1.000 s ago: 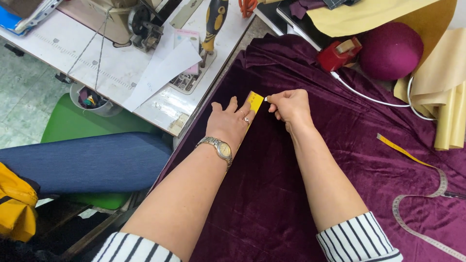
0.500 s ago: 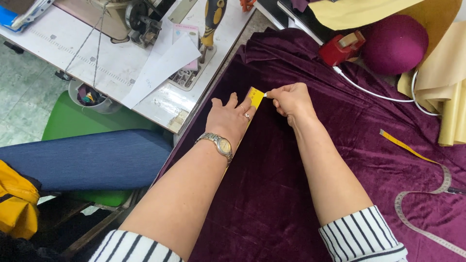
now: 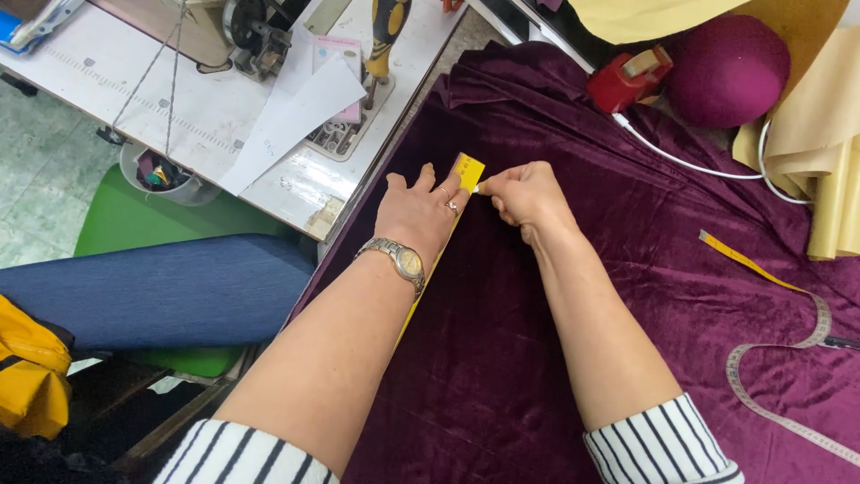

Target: Measuring and marking purple velvet fabric using a measuring tape and a ruler for garment construction.

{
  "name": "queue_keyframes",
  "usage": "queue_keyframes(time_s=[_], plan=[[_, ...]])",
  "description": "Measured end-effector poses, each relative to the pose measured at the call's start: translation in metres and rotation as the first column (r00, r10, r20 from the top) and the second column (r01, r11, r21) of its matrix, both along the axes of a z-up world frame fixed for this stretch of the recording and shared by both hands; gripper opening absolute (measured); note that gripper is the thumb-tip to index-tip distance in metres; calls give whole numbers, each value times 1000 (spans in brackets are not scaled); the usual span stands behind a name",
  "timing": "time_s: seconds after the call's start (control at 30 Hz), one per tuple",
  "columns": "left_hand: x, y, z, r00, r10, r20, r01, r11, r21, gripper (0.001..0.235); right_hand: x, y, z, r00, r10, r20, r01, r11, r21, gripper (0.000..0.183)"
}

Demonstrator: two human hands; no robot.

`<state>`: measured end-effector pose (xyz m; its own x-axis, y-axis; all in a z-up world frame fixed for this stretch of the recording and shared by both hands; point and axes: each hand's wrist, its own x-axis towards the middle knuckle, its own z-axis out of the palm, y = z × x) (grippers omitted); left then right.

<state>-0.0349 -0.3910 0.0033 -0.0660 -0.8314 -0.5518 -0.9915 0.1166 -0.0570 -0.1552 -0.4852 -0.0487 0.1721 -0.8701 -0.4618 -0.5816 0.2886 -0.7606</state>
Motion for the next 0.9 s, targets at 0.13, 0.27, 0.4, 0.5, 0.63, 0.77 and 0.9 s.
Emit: queue_keyframes(time_s=[0.13,0.27,0.4,0.5,0.63,0.77,0.9], plan=[[-1,3,11,1000,3,-1,-3,1000,9,87,-1,16,6,999,22,23,-22,1000,20,8],[0,3,12,1000,-8,8,8,1000,9,88,-1,33,11,999,32,34,-33,999,42,9],[0,2,7,1000,-9,10,9,1000,-1,87,-2,48,6,998,18,52,-21,998,67,10],[1,3,8,1000,-7,3,7,1000,1,85,-3,62,7,998,22,65,-27,996,83,10],[2,2,4,1000,-23,21,23,1000,-12,83,-2,83,14,995,14,95,-24,995,102,12],[2,3,3,999,-27,22,27,1000,-16,84,-4,101,13,992,3,123,-19,991,129,12],[2,3,-1,999,-35,34,36,999,-25,83,-5,103,-2,992,-35,125,25,996,81,14]])
